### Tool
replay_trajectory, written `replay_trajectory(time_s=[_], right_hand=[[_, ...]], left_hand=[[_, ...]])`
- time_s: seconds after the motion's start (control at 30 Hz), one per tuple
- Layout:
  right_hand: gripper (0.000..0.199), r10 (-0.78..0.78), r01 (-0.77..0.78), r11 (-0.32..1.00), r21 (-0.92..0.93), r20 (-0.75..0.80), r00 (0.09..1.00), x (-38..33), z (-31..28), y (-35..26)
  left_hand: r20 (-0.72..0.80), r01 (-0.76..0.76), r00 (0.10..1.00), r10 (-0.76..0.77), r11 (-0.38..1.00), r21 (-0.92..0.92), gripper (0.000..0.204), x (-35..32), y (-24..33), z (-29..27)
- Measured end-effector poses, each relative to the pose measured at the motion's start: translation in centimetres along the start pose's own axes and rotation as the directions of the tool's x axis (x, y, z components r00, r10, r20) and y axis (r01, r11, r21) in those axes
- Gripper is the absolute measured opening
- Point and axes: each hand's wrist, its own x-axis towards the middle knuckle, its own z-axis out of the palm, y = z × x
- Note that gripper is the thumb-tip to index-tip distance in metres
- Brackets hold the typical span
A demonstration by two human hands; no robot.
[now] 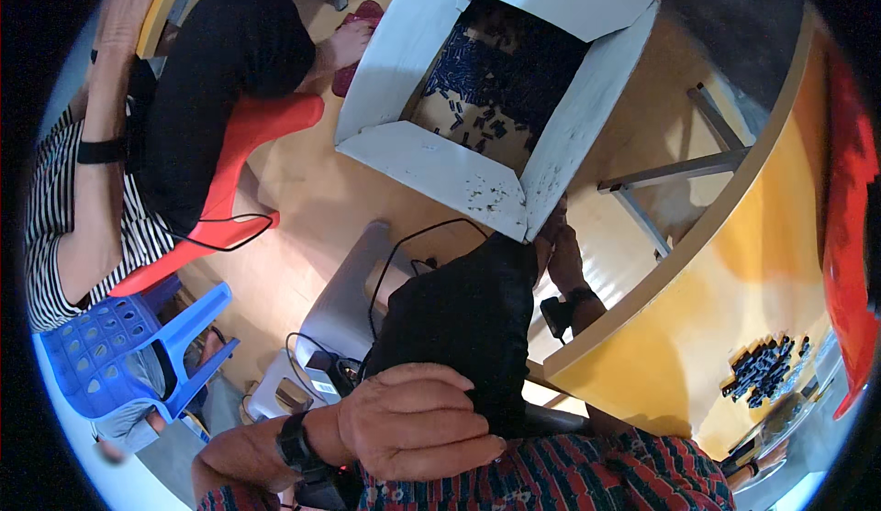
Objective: Manually attaching small blue plastic caps to components at a workbench.
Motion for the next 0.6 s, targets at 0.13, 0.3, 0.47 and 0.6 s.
replay_trajectory(time_s=[0.13, 0.3, 0.47, 0.6], right_hand=[[0.033, 0.007, -0.008, 1.000, -0.011, -0.011, 1.000, 0.1, -0.8, -3.0], [0.034, 0.024, -0.025, 0.998, -0.055, -0.019, 1.000, -0.4, -2.0, -4.1], [0.034, 0.022, -0.024, 0.996, -0.090, -0.028, 0.999, 0.1, -1.9, -3.4], [0.035, 0.023, -0.028, 0.994, -0.103, -0.042, 0.999, 1.0, -0.9, -2.8]], left_hand=[[0.013, 0.023, 1.000, -0.024, 0.999, 0.023, 0.024, -0.5, -0.1, -0.1], [0.011, 0.012, 1.000, -0.012, 1.000, 0.003, 0.023, -0.4, -0.3, -0.5], [0.035, 0.004, 0.999, -0.006, 0.998, 0.055, 0.015, -0.6, -0.7, -0.6], [-0.004, 0.026, 1.000, -0.026, 1.000, 0.011, 0.018, -0.2, -0.5, -0.3]])
